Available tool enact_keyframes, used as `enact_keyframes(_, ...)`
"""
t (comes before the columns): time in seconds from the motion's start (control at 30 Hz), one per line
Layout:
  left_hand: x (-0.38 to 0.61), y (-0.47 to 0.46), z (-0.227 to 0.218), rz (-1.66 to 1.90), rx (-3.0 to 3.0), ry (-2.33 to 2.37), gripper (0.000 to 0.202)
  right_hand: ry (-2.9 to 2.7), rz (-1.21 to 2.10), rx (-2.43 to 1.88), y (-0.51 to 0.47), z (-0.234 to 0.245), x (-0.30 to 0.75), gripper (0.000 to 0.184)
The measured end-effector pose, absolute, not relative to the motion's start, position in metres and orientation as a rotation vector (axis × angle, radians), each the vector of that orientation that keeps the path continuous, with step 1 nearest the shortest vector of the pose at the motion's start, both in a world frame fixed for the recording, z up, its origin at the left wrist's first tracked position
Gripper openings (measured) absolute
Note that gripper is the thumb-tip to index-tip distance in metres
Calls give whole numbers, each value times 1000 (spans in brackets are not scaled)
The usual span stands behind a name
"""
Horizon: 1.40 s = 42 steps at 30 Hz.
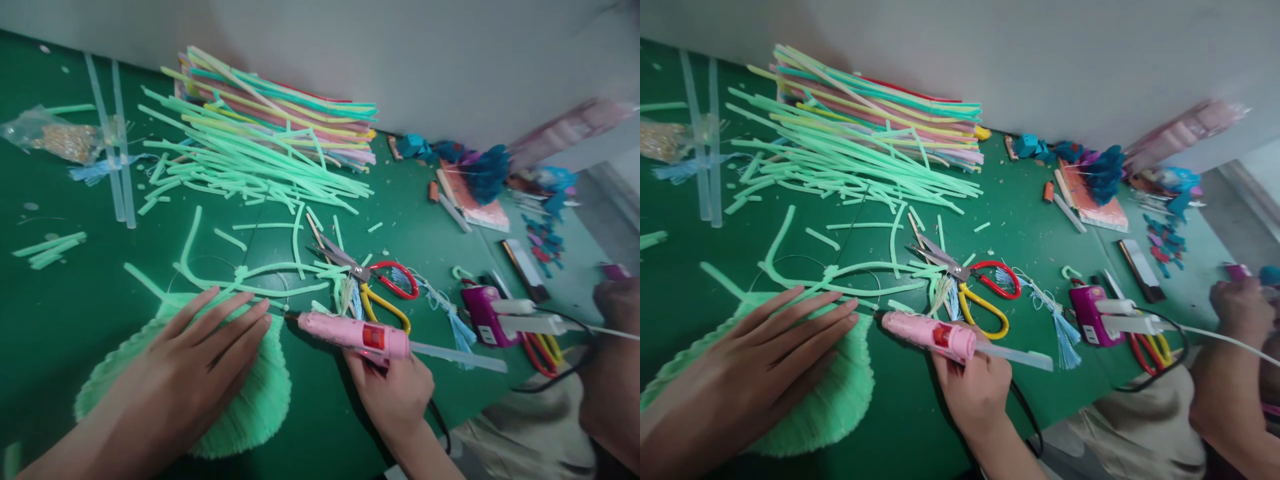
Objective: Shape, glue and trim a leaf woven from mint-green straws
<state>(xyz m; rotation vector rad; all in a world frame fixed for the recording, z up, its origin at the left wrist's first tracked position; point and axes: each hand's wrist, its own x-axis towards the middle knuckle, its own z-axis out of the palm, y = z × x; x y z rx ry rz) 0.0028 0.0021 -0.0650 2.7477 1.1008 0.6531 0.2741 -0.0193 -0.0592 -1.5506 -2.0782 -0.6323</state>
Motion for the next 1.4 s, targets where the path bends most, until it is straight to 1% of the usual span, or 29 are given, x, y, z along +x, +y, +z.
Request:
enact_keyframes(0.2,2,1,-68,643,2736,1105,42,-2081,-505,-1547,-18,-54,271,10)
enact_keyframes(0.3,1,3,-67,645,2753,1098,41,-2076,-470,-1574,-18,-52,269,13)
enact_keyframes(0.4,0,4,-65,590,2803,1036,43,-2062,-456,-1598,-19,-53,270,16)
enact_keyframes(0.6,3,3,-62,637,2726,1076,42,-2047,-447,-1631,-21,-57,272,12)
enact_keyframes(0.8,0,5,-62,610,2777,1047,41,-2049,-467,-1683,-22,-56,271,19)
enact_keyframes(0.93,-1,5,-63,569,2844,997,44,-2062,-446,-1634,-21,-55,270,20)
enact_keyframes(1.07,0,3,-63,613,2761,1072,42,-2056,-434,-1655,-20,-54,270,21)
enact_keyframes(1.4,1,4,-63,599,2785,1046,42,-2054,-357,-1691,-22,-57,273,21)
